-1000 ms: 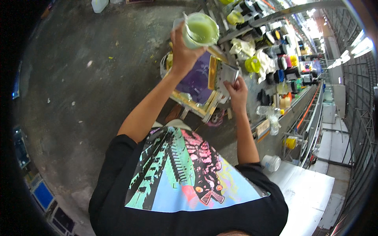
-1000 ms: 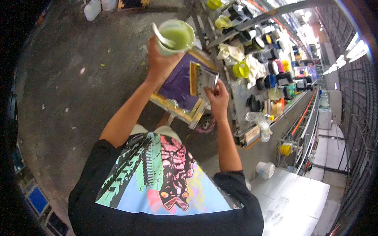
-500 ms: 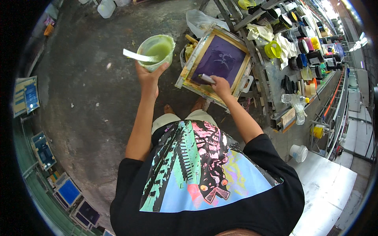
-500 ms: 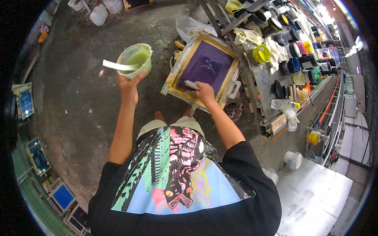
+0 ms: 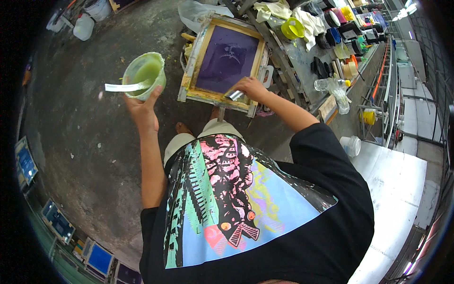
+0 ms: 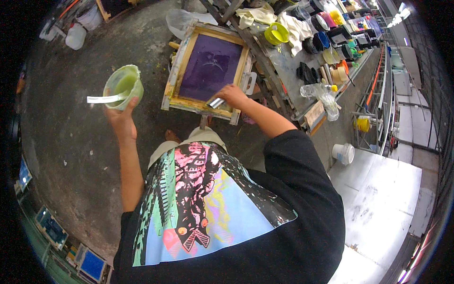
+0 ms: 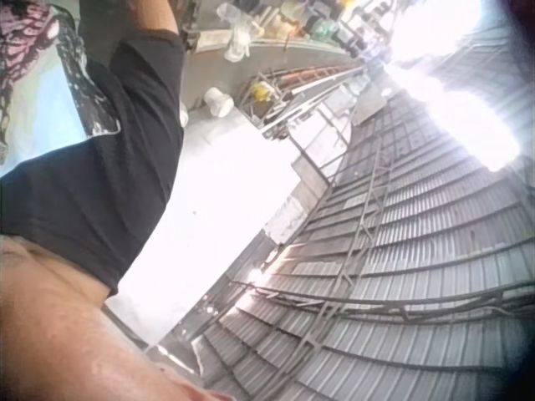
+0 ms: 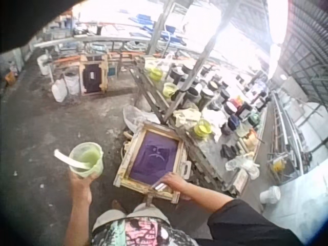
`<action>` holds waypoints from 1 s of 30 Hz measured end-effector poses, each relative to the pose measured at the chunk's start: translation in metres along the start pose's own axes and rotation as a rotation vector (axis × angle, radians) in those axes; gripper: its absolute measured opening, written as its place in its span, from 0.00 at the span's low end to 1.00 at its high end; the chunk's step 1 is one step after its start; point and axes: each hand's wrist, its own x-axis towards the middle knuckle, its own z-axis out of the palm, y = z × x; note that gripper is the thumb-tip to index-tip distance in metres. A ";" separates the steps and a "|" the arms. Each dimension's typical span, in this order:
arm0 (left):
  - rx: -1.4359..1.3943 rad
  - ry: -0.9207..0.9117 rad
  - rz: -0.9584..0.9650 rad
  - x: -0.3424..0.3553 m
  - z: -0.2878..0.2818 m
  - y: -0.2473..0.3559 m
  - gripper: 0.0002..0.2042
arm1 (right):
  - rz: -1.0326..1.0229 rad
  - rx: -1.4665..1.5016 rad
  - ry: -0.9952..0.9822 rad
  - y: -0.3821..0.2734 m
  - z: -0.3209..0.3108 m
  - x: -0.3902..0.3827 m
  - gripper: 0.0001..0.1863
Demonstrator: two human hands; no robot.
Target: The person performs screen printing on a conveyor belt. They pour green ink onto a screen, spread it with a squeegee, and then pour yellow ink to print a design onto purple fabric pieces moving along the line.
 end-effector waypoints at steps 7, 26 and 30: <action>-0.029 -0.070 -0.081 -0.005 0.020 -0.017 0.42 | 0.436 0.134 0.148 -0.059 0.019 -0.024 0.20; 0.341 -0.306 -0.425 -0.064 -0.010 -0.122 0.43 | 0.517 0.731 -0.652 0.074 0.033 0.083 0.33; 0.394 -0.276 -0.441 -0.073 -0.022 -0.155 0.46 | 0.544 0.887 -0.928 0.084 0.006 0.100 0.32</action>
